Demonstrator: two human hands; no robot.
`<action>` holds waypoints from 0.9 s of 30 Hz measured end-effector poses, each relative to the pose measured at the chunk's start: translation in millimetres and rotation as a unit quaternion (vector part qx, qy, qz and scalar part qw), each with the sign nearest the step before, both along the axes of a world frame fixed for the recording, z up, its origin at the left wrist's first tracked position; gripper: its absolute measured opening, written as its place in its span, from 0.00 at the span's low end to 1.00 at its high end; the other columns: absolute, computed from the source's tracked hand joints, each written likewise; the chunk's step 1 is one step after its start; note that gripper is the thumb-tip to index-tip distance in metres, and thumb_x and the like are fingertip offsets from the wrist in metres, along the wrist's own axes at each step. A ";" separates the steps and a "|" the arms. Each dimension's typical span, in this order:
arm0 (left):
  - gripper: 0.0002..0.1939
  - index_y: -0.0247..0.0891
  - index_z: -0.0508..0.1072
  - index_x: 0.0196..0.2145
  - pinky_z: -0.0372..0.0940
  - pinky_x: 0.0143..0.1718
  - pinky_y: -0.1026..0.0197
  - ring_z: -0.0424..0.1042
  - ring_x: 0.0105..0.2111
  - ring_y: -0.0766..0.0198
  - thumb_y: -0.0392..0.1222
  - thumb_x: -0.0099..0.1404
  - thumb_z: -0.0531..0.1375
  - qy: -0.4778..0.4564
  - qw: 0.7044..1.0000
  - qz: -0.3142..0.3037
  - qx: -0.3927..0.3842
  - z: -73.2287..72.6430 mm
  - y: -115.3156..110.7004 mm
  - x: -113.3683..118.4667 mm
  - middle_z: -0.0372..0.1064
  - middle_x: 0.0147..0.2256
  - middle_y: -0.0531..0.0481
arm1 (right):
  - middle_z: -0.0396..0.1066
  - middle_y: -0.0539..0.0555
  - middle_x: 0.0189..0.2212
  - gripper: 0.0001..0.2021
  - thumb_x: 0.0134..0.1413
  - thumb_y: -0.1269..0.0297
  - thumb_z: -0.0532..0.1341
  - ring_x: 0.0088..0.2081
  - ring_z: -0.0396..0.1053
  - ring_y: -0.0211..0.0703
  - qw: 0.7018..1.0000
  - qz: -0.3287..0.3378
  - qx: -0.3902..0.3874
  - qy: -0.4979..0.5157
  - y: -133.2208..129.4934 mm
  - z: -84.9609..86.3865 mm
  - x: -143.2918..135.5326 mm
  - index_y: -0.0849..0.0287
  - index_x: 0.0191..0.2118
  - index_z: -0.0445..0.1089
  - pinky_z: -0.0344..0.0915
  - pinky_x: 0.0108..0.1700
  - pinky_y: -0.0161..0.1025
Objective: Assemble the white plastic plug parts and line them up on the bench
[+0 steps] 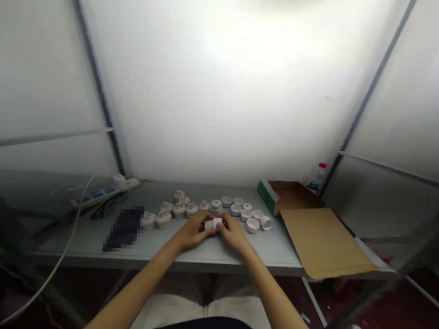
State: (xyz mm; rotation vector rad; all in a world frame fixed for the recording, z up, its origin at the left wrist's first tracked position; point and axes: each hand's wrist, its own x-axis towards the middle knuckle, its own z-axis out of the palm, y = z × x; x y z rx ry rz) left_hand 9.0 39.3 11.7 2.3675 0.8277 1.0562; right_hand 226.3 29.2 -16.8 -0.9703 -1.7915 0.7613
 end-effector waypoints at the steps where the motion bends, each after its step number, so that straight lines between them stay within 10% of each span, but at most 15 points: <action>1: 0.13 0.40 0.72 0.47 0.69 0.47 0.53 0.73 0.45 0.54 0.43 0.67 0.68 0.005 1.000 0.001 0.002 0.4 -0.6 0.3 0.73 0.45 0.46 | 0.76 0.53 0.39 0.13 0.66 0.53 0.60 0.38 0.71 0.49 1.000 0.000 0.002 -0.003 0.1 -0.3 -0.6 0.54 0.49 0.73 0.67 0.43 0.43; 19: 0.27 0.45 0.65 0.64 0.61 0.66 0.40 0.67 0.62 0.48 0.39 0.69 0.64 0.005 0.998 0.020 0.062 -3.1 1.0 0.4 0.69 0.60 0.41 | 0.74 0.55 0.43 0.19 0.68 0.55 0.58 0.38 0.71 0.47 0.994 -0.089 0.060 0.017 -1.3 4.4 -1.2 0.56 0.59 0.68 0.68 0.40 0.42; 27: 0.20 0.41 0.72 0.57 0.52 0.67 0.33 0.64 0.63 0.41 0.35 0.68 0.59 -0.009 0.960 0.229 0.163 -1.0 1.0 2.5 0.69 0.60 0.37 | 0.71 0.58 0.47 0.19 0.62 0.58 0.63 0.36 0.68 0.46 0.976 -0.190 0.109 -0.006 4.2 -2.0 1.6 0.56 0.56 0.69 0.70 0.46 0.47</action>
